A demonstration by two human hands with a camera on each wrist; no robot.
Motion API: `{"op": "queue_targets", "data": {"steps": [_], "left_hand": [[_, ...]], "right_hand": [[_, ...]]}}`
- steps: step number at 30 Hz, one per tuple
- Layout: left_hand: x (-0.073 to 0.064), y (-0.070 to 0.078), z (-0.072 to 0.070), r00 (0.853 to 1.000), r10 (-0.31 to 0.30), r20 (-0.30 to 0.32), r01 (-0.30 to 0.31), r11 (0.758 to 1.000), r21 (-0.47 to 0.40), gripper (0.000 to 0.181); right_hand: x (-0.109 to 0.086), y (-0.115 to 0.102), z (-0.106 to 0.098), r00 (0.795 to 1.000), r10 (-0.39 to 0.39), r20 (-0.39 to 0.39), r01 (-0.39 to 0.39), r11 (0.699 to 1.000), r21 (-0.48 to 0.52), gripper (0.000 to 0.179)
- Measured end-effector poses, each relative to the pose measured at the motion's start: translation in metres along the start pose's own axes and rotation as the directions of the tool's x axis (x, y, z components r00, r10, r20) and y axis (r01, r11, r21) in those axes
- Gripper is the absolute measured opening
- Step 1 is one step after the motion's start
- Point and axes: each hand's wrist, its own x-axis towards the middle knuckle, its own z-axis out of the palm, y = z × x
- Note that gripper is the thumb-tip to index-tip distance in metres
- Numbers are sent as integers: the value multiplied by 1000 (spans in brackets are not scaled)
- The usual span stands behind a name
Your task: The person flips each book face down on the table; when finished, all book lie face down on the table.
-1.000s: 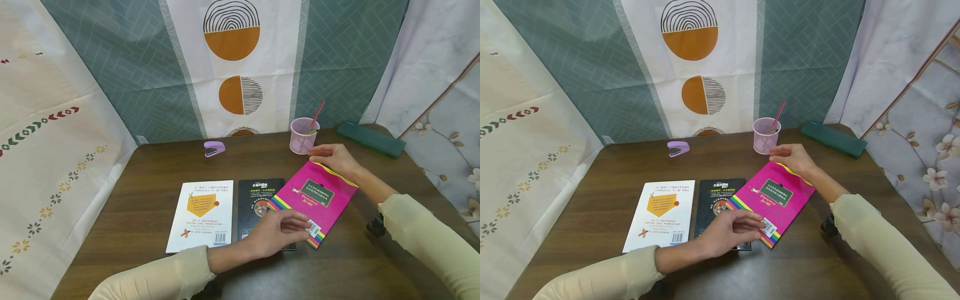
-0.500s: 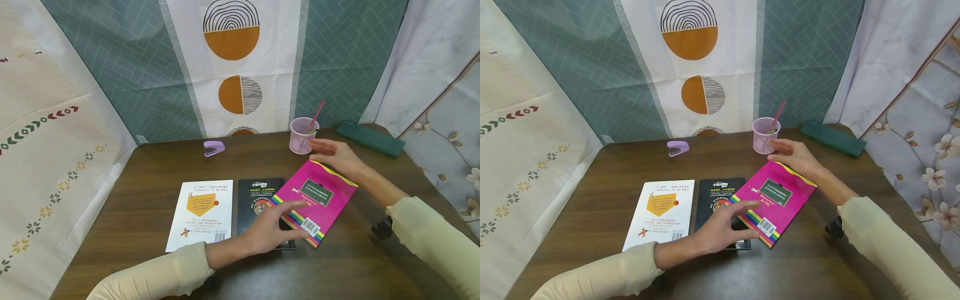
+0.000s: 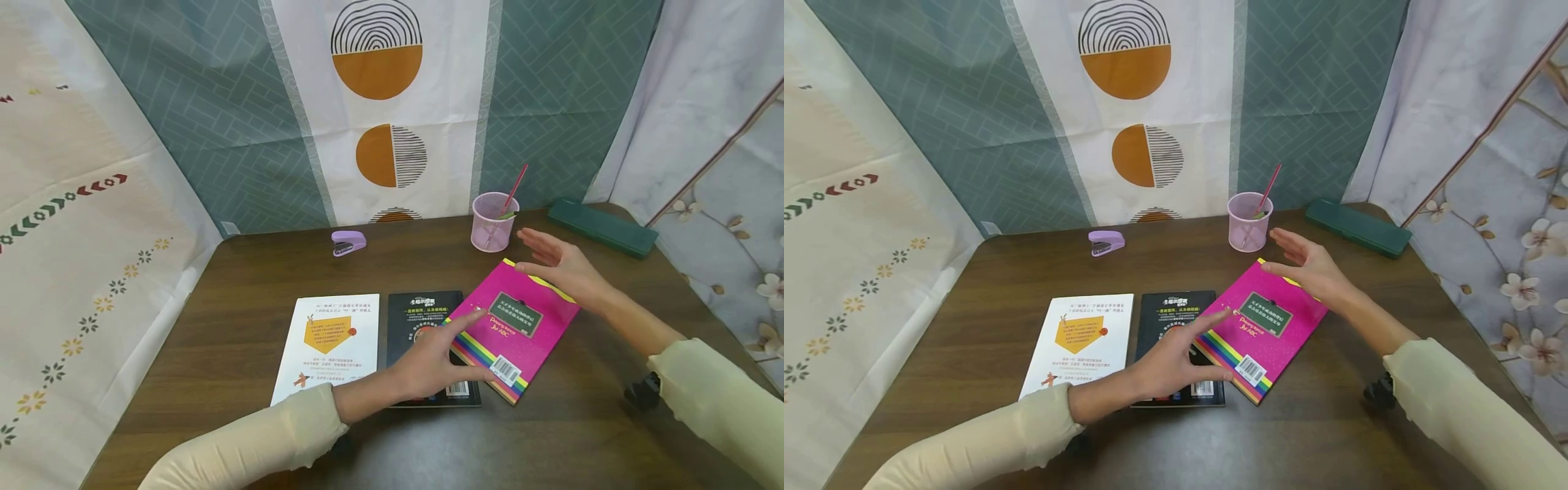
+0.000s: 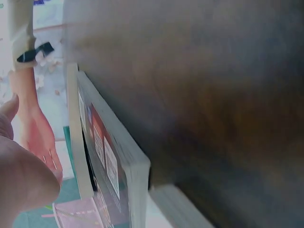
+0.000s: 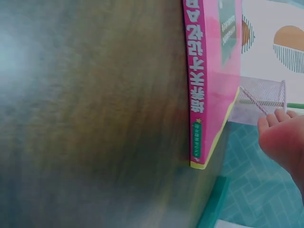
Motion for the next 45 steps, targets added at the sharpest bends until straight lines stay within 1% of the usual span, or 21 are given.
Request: {"op": "queue_targets", "data": {"steps": [3, 7, 10, 12, 14, 19, 23, 27, 31, 33, 36, 40, 45], "left_hand": [[3, -4, -3, 1000, 6, -13, -6, 1000, 13, 95], [8, -12, -6, 999, 16, -49, -13, 999, 50, 100], [13, -19, -9, 996, 34, -78, -27, 996, 85, 103], [17, -23, -13, 996, 37, -83, -29, 995, 94, 105], [21, -27, -17, 996, 28, -80, -19, 994, 111, 106], [28, -37, -26, 999, -6, -47, 13, 991, 134, 110], [31, -42, -31, 1000, -17, -10, 18, 993, 117, 114], [32, -41, -34, 999, -25, 33, 22, 996, 90, 116], [33, -39, -36, 997, -37, 70, 31, 996, 87, 116], [35, -39, -38, 995, -45, 85, 36, 994, 99, 116], [36, -39, -38, 992, -61, 111, 48, 992, 117, 117], [36, -39, -38, 987, -74, 140, 56, 990, 129, 117], [39, -39, -37, 983, -73, 167, 49, 988, 146, 115]], "right_hand": [[-3, 3, 2, 1000, 9, 7, -9, 999, 32, 92], [-8, 6, 5, 1000, 25, 18, -26, 998, 56, 99], [-15, 6, 9, 999, 46, 8, -46, 998, 41, 105], [-19, 5, 12, 998, 62, -6, -62, 998, 29, 108], [-23, 4, 16, 996, 82, -26, -82, 997, 16, 111], [-33, 3, 29, 987, 128, -93, -132, 991, -34, 121], [-42, 2, 38, 978, 154, -138, -163, 985, -56, 127], [-52, -3, 42, 968, 191, -162, -202, 978, -54, 128], [-63, -10, 45, 958, 223, -183, -237, 969, -61, 128], [-68, -14, 47, 952, 241, -189, -256, 965, -59, 130], [-76, -19, 51, 939, 288, -191, -302, 952, -49, 132], [-85, -23, 56, 922, 345, -176, -355, 935, -27, 132], [-93, -25, 59, 912, 385, -145, -385, 922, 28, 131]]}}
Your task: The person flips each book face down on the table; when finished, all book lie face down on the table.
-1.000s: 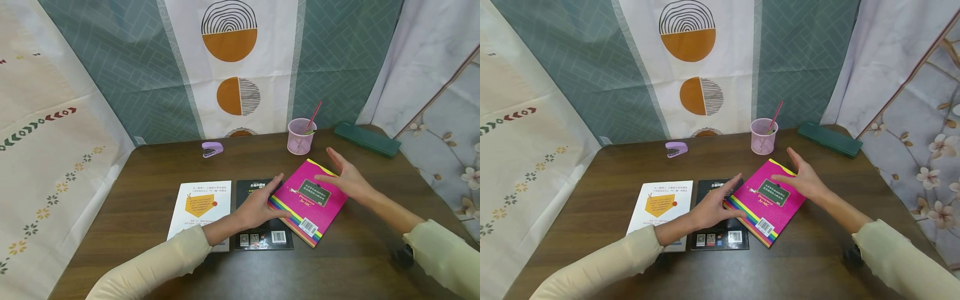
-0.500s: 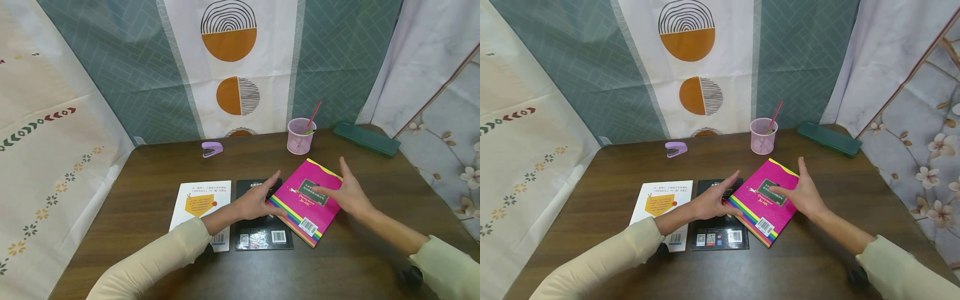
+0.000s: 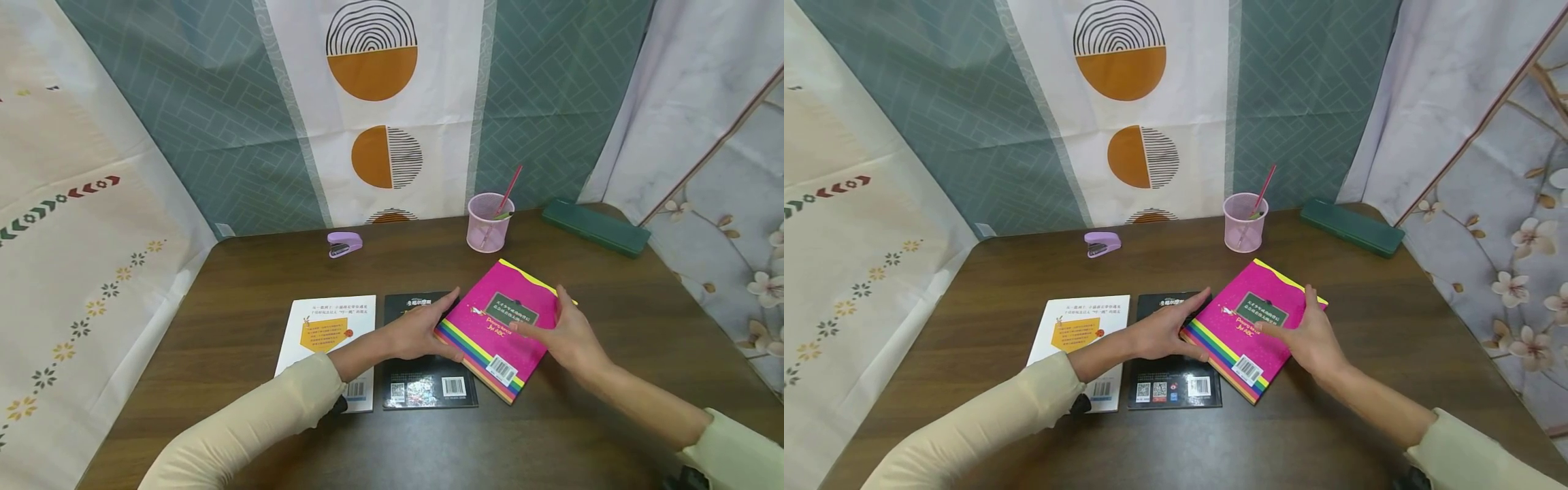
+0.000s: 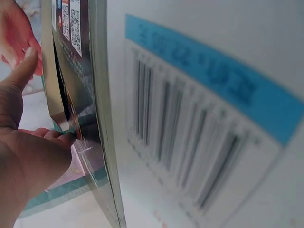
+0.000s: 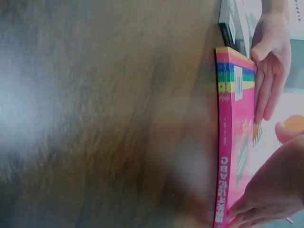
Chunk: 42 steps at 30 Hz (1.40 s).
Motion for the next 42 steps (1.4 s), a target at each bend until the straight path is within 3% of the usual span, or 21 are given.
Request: {"op": "queue_targets", "data": {"steps": [8, 17, 23, 31, 42], "left_hand": [[0, 3, -1, 999, -26, 28, 23, 995, 101, 112], [-3, 5, 1, 999, -46, 21, 42, 989, 141, 109], [-3, 6, 1, 999, -38, 11, 36, 989, 141, 108], [-4, 5, 1, 1000, -25, 0, 24, 992, 125, 106], [-6, 7, 7, 1000, 21, -22, -16, 982, 189, 104]], "right_hand": [[-3, -2, 2, 1000, 28, -8, -28, 999, 44, 128], [-8, -2, 3, 996, 89, -24, -88, 995, 38, 127], [-11, 3, 5, 997, 60, -50, -56, 996, 75, 124], [-14, 12, 8, 998, 5, -58, 2, 992, 129, 103], [-2, 27, -4, 999, 5, -54, 3, 988, 153, 113]]}}
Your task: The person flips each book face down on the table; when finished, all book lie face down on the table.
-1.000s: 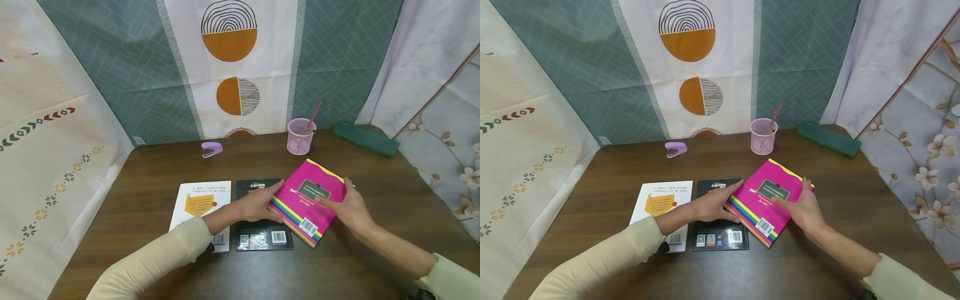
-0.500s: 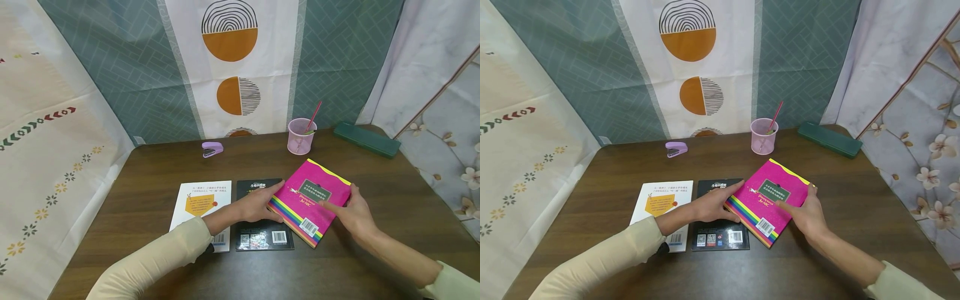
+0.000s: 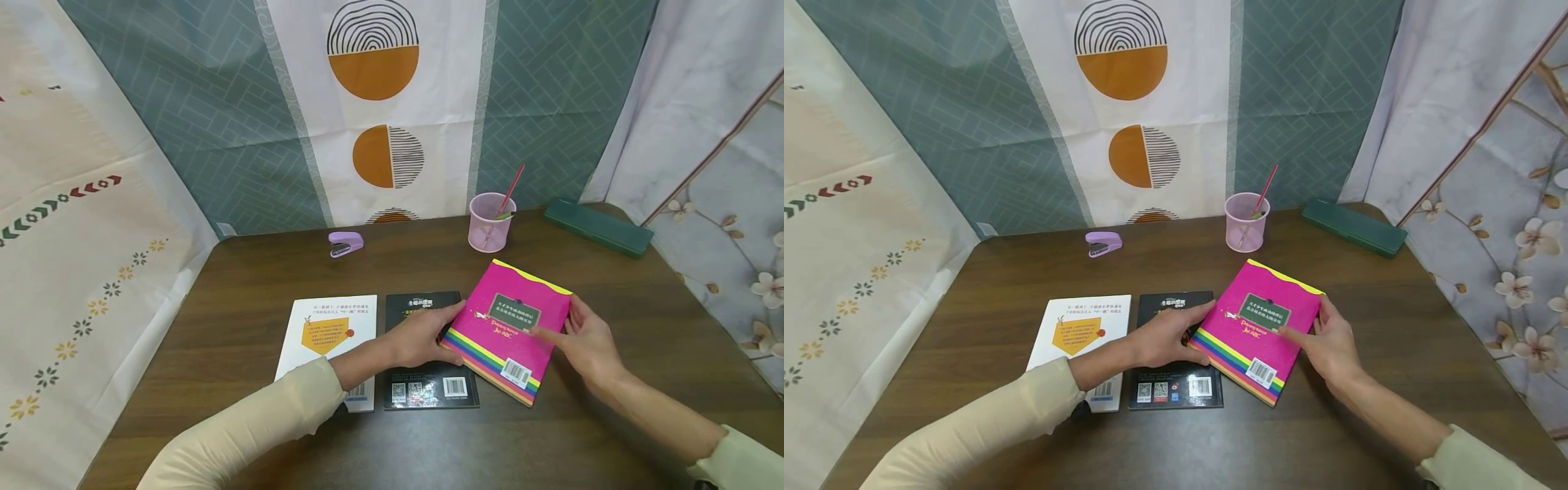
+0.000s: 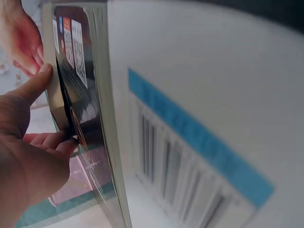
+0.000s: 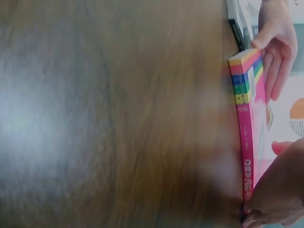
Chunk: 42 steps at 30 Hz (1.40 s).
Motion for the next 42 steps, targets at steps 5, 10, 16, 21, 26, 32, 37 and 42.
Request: {"op": "queue_targets", "data": {"steps": [5, 10, 16, 21, 26, 32, 37, 42], "left_hand": [[-3, 9, 5, 1000, 10, -16, -8, 997, 83, 103], [-6, 19, 11, 1000, 18, -21, -15, 991, 136, 102], [-9, 26, 17, 999, 29, -25, -25, 987, 160, 102], [-12, 32, 25, 998, 49, -34, -41, 977, 210, 100], [-15, 38, 33, 995, 70, -65, -52, 968, 246, 96], [-18, 44, 44, 990, 83, -115, -51, 964, 262, 96], [-20, 46, 53, 984, 86, -154, -41, 960, 278, 95], [-22, 48, 58, 980, 97, -175, -44, 958, 285, 94]], "right_hand": [[7, 3, -6, 1000, -2, -1, 2, 1000, 9, 107], [11, 5, -9, 1000, -15, -9, 15, 1000, -18, 103], [14, 6, -12, 999, -31, 9, 31, 997, -69, 102], [18, 4, -17, 999, -40, 33, 43, 992, -115, 100], [23, 3, -22, 997, -50, 62, 59, 985, -164, 99], [32, 3, -29, 991, -76, 106, 96, 975, -202, 96], [38, 3, -34, 984, -105, 145, 135, 966, -220, 96], [42, 2, -36, 978, -115, 172, 153, 963, -223, 97]]}}
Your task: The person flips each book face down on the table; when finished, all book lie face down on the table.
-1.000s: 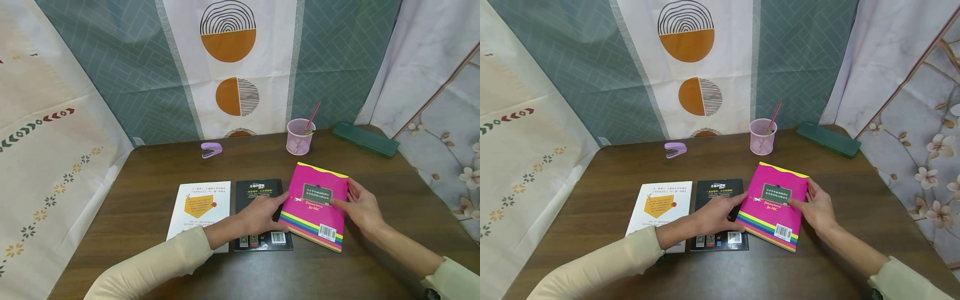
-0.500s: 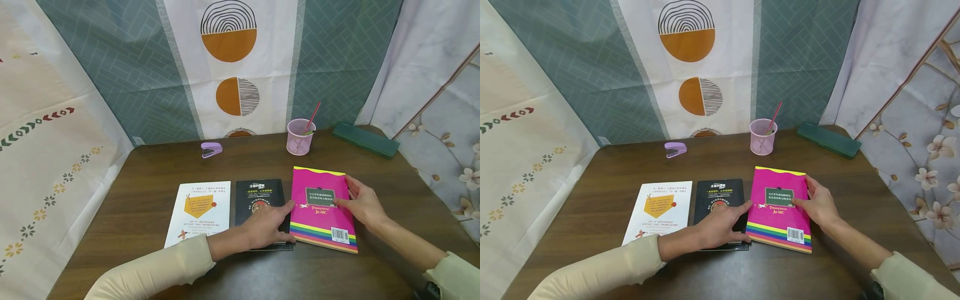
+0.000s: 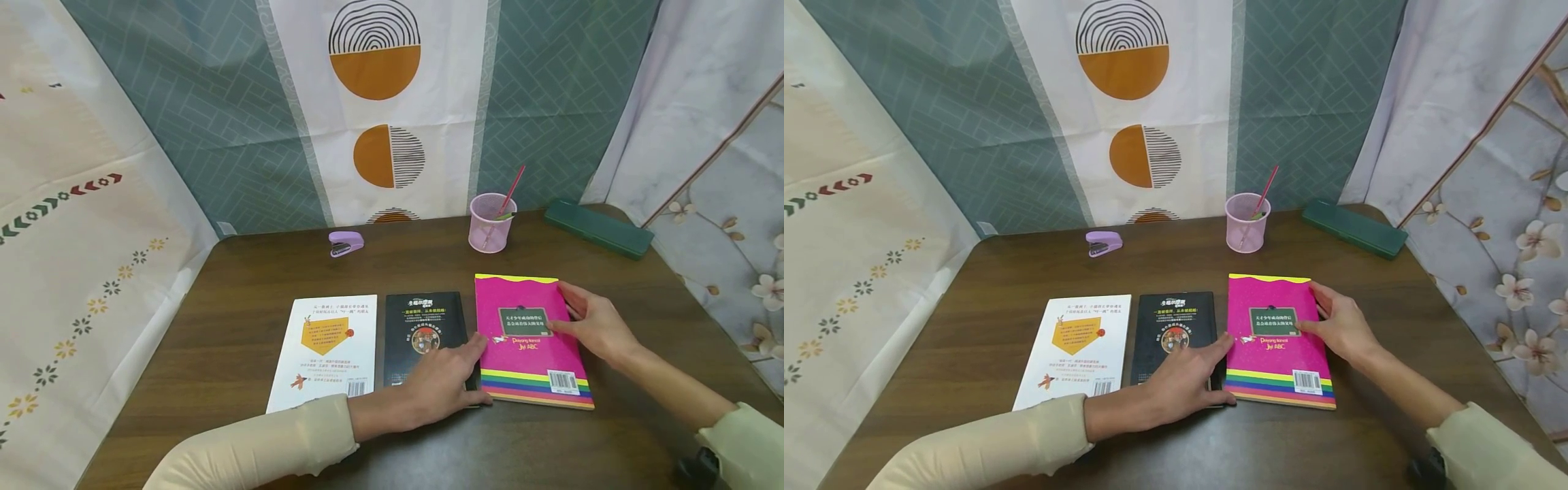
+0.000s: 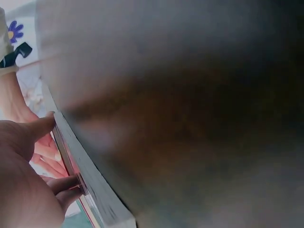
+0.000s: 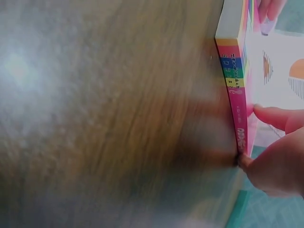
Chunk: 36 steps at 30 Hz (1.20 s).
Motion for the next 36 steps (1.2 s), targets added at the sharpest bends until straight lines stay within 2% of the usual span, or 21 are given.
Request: {"op": "queue_targets", "data": {"steps": [13, 20, 28, 36], "left_hand": [[-1, 5, 3, 1000, -7, 6, 7, 997, 71, 95], [0, 7, 5, 999, 3, -33, 2, 992, 124, 94], [1, 9, 7, 999, -10, -44, 17, 990, 141, 94], [2, 9, 9, 999, -4, -51, 12, 988, 153, 94]], "right_hand": [[7, 0, -4, 998, -21, 55, 22, 1000, -14, 97], [9, -1, -6, 998, -25, 66, 26, 999, -26, 96], [10, -2, -7, 996, -44, 81, 47, 998, -34, 96], [12, -2, -6, 996, -33, 79, 36, 999, -34, 97]]}}
